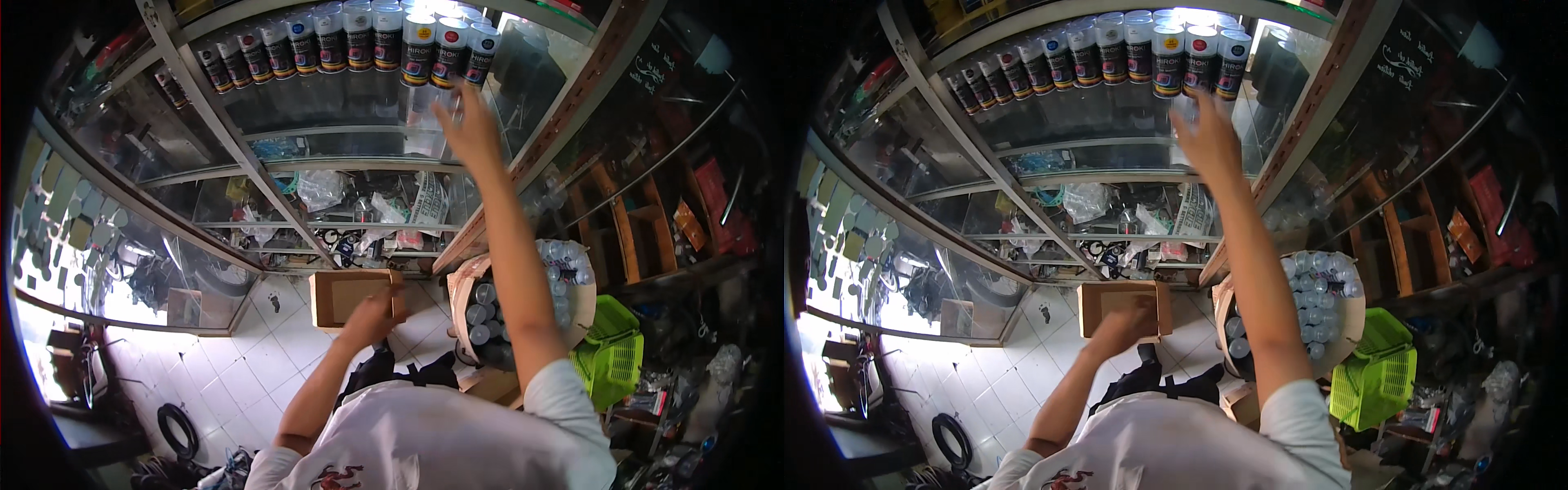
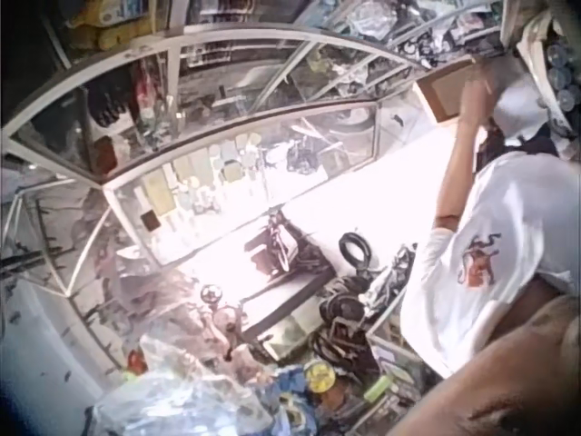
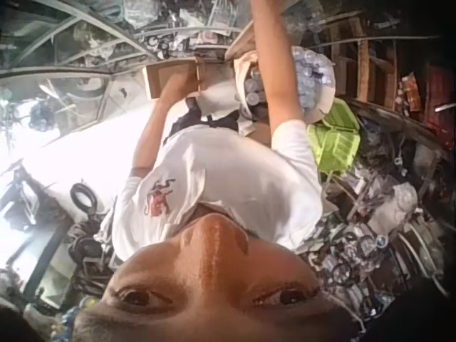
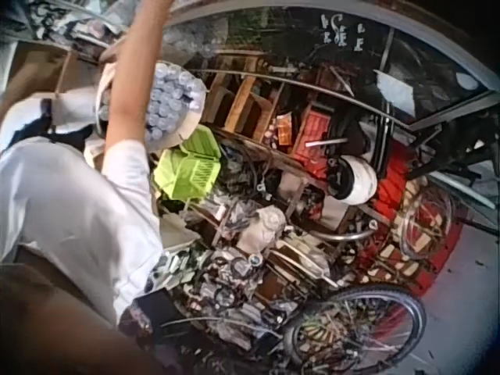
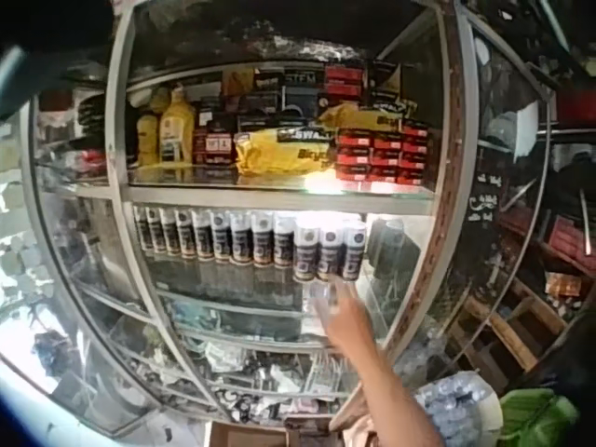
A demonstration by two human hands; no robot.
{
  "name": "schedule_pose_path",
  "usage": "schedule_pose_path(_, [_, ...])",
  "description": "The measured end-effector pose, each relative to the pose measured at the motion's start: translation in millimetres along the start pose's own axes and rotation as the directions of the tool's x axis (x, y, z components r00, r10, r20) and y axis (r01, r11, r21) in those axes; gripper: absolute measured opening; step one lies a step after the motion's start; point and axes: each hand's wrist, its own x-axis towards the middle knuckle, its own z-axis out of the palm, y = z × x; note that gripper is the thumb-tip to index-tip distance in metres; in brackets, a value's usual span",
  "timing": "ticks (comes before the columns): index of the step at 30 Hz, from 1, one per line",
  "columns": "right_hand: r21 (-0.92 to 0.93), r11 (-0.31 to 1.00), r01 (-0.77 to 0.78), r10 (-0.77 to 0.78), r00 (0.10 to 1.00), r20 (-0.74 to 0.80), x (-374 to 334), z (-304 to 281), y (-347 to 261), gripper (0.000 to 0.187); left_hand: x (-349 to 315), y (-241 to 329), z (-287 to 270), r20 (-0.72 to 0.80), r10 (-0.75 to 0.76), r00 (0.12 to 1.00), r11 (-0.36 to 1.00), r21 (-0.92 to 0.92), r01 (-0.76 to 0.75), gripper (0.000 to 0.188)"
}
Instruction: The person repeatedly picks up small cylindrical cans from a cardboard box and places them onto a glass display shelf. The person handles the cans one by one, arranging them in rows on the shelf within a cluttered shop environment.
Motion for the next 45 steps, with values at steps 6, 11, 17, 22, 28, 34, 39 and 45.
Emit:
schedule_pose_path(6, [-0.489, 0.851, -0.192, 0.217, 0.976, -0.007, 148, 41, 25, 0.067, -51, 4, -107, -0.286, -0.025, 0.958, 0.996, -0.093, -0.002, 0.048])
schedule_pose_path(11, [-0.571, 0.804, -0.165, 0.040, 0.974, -0.224, 126, 66, 26, 0.065, -43, 8, -154, -0.329, 0.081, 0.941, 0.991, -0.078, -0.112, 0.043])
schedule_pose_path(17, [-0.224, 0.966, -0.126, 0.050, 0.948, -0.315, 80, 44, 17, 0.062, 54, 48, -209, -0.365, 0.435, 0.823, 0.898, 0.105, -0.428, 0.039])
schedule_pose_path(22, [-0.202, 0.974, 0.101, -0.176, 0.900, -0.399, 32, 32, 3, 0.071, 187, 79, -247, -0.389, 0.566, 0.726, 0.820, 0.352, -0.451, 0.056])
schedule_pose_path(28, [0.027, 0.999, 0.024, -0.011, 0.913, -0.408, -92, -36, -59, 0.080, 342, 132, -269, -0.435, 0.459, 0.775, 0.781, 0.613, -0.118, 0.082])
schedule_pose_path(34, [-0.052, 0.971, -0.235, 0.194, 0.891, -0.410, -221, -133, -74, 0.083, 414, 136, -236, -0.458, 0.384, 0.802, 0.855, 0.505, -0.121, 0.093])
schedule_pose_path(39, [0.231, 0.834, -0.501, 0.544, 0.675, -0.499, -320, -162, -50, 0.081, 447, 105, -237, -0.645, 0.607, 0.465, 0.780, 0.597, -0.189, 0.083])
schedule_pose_path(45, [0.141, 0.735, -0.664, 0.579, 0.504, -0.641, -424, -199, 52, 0.077, 353, 114, -214, -0.742, 0.588, 0.321, 0.728, 0.313, -0.610, 0.076])
